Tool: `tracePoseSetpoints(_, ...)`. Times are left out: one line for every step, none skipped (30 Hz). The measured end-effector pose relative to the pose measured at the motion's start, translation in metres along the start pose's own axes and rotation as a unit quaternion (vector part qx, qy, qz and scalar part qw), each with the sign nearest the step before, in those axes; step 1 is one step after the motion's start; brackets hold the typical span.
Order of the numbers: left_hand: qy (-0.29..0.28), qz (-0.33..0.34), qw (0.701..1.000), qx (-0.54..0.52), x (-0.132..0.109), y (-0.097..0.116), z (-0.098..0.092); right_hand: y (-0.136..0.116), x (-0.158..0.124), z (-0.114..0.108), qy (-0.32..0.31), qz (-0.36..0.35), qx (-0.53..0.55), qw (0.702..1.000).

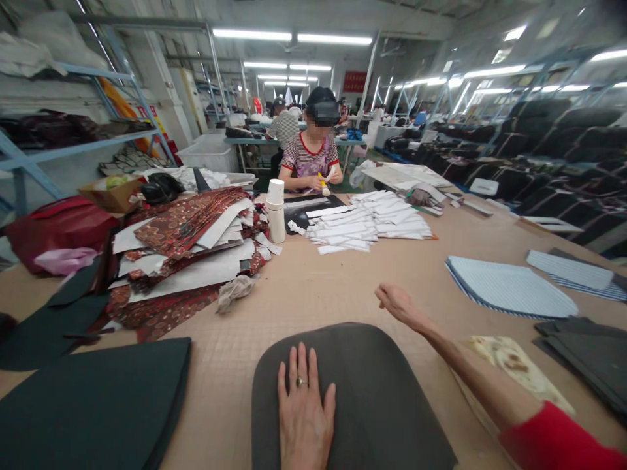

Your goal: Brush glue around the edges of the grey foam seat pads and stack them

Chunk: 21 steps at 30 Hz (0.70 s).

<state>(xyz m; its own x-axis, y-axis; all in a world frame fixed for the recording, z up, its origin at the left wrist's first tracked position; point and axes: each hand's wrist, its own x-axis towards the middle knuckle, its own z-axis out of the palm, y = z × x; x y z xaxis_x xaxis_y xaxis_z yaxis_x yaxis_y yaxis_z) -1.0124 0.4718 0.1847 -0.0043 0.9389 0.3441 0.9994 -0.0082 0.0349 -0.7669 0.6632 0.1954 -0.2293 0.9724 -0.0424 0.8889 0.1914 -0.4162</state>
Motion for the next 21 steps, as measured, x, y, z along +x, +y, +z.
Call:
tracePoseSetpoints(-0.004, 0.002, 1.0, 0.002, 0.0, 0.0, 0.0, 0.012, -0.011, -0.002, 0.005, 0.018, -0.005, 1.0)
tracePoseSetpoints(-0.007, 0.006, 1.0, 0.006, 0.0, 0.0, 0.0, 0.022, -0.023, -0.003, 0.012, 0.035, -0.011, 0.999)
tracePoseSetpoints(-0.009, 0.012, 1.0, 0.011, 0.0, -0.001, 0.0, 0.027, -0.035, -0.002, 0.021, 0.049, -0.02, 0.998)
tracePoseSetpoints(-0.01, 0.019, 1.0, 0.016, 0.0, -0.001, 0.001, 0.027, -0.048, 0.0, 0.035, 0.058, -0.027, 0.997)
tracePoseSetpoints(-0.01, 0.027, 0.999, 0.021, 0.0, -0.001, 0.001, 0.021, -0.06, 0.005, 0.052, 0.064, -0.034, 0.996)
tracePoseSetpoints(-0.01, 0.033, 0.999, 0.025, 0.0, -0.001, 0.002, 0.009, -0.071, 0.011, 0.074, 0.06, -0.037, 0.995)
tracePoseSetpoints(-0.011, 0.037, 0.999, 0.028, 0.0, -0.002, 0.003, -0.008, -0.081, 0.018, 0.099, 0.047, -0.037, 0.993)
tracePoseSetpoints(-0.01, 0.038, 0.999, 0.03, -0.001, -0.002, 0.004, -0.029, -0.09, 0.026, 0.12, 0.028, -0.034, 0.992)
tracePoseSetpoints(-0.009, 0.041, 0.999, 0.031, -0.001, -0.002, 0.005, -0.05, -0.099, 0.035, 0.151, -0.037, -0.024, 0.988)
tracePoseSetpoints(-0.01, 0.042, 0.999, 0.031, -0.001, -0.003, 0.006, -0.069, -0.106, 0.043, 0.16, -0.107, -0.018, 0.981)
tracePoseSetpoints(-0.012, 0.045, 0.998, 0.031, -0.001, -0.003, 0.006, -0.083, -0.114, 0.05, 0.136, -0.176, -0.019, 0.975)
tracePoseSetpoints(-0.015, 0.046, 0.998, 0.03, -0.001, -0.003, 0.007, -0.091, -0.121, 0.055, 0.104, -0.221, -0.026, 0.969)
tracePoseSetpoints(-0.019, 0.047, 0.998, 0.027, -0.001, -0.003, 0.007, -0.091, -0.127, 0.059, 0.083, -0.237, -0.034, 0.967)
tracePoseSetpoints(-0.025, 0.045, 0.998, 0.023, -0.001, -0.002, 0.006, -0.084, -0.133, 0.061, 0.068, -0.22, -0.048, 0.972)
tracePoseSetpoints(-0.032, 0.042, 0.998, 0.017, -0.001, -0.001, 0.005, -0.071, -0.138, 0.061, 0.069, -0.174, -0.066, 0.98)
tracePoseSetpoints(-0.039, 0.036, 0.999, 0.01, -0.001, 0.001, 0.004, -0.055, -0.143, 0.061, 0.081, -0.11, -0.085, 0.987)
tracePoseSetpoints(-0.047, 0.031, 0.998, 0.0, -0.001, 0.004, 0.002, -0.039, -0.146, 0.06, 0.102, -0.039, -0.105, 0.988)
tracePoseSetpoints(-0.055, 0.025, 0.998, -0.012, 0.0, 0.005, 0.0, -0.025, -0.149, 0.059, 0.13, 0.019, -0.121, 0.984)
tracePoseSetpoints(-0.064, 0.021, 0.997, -0.027, 0.0, 0.006, -0.003, -0.015, -0.151, 0.059, 0.158, 0.045, -0.132, 0.977)
tracePoseSetpoints(-0.073, 0.018, 0.996, -0.048, 0.0, 0.006, -0.006, -0.01, -0.153, 0.059, 0.18, 0.049, -0.138, 0.973)
tracePoseSetpoints(-0.079, 0.014, 0.994, -0.075, 0.001, 0.003, -0.009, -0.01, -0.155, 0.06, 0.193, 0.028, -0.14, 0.971)
